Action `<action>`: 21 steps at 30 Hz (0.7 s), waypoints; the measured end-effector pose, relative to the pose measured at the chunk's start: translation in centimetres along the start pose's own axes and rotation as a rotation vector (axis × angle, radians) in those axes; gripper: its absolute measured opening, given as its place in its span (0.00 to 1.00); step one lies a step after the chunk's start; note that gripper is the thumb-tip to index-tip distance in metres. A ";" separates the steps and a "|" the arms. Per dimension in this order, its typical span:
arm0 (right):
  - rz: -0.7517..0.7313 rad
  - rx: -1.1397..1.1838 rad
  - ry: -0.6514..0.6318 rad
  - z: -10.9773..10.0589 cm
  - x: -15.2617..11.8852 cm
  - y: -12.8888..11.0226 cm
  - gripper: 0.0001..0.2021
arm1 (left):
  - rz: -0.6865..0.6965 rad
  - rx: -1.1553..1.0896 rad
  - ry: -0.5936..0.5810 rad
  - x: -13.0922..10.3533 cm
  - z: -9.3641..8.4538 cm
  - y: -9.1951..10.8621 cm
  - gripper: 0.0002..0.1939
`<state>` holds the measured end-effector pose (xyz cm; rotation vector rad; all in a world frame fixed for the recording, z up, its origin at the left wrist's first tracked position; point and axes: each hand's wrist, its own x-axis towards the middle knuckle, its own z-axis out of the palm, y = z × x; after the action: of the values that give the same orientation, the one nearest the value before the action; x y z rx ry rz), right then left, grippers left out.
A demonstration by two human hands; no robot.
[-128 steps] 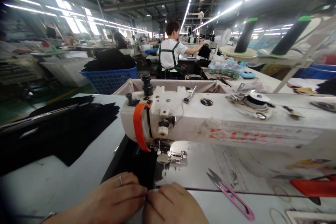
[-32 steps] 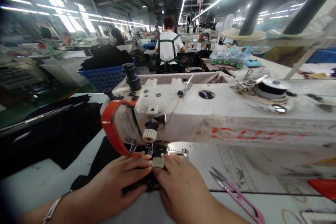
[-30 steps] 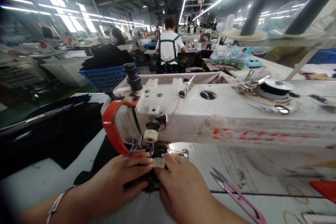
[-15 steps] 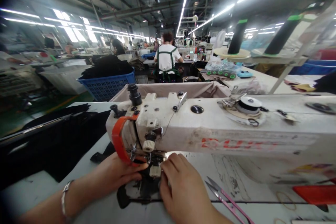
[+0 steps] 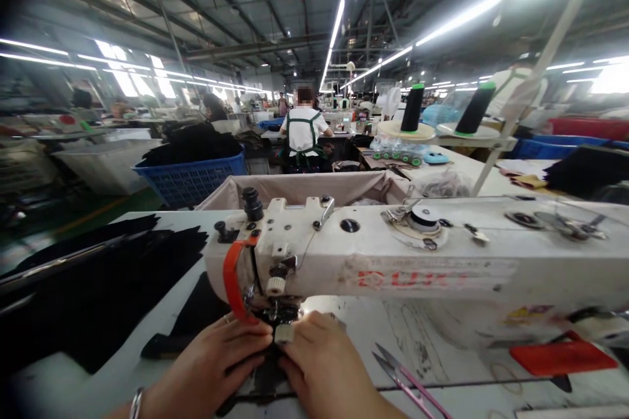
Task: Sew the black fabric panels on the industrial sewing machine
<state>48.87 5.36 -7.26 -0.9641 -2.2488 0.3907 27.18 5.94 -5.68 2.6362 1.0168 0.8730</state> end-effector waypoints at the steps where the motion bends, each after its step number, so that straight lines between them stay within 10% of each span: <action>1: 0.005 0.009 -0.020 0.3 0.0 0.1 0.11 | -0.005 -0.005 0.016 -0.1 0.2 0.2 0.10; 21: 0.208 -0.075 -0.012 1.3 0.7 0.5 0.09 | -0.249 -0.029 -0.012 1.2 0.9 -1.2 0.11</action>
<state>47.87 6.18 -8.18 -1.2431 -2.1944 0.4052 27.75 7.65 -6.34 2.4192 1.2840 0.8078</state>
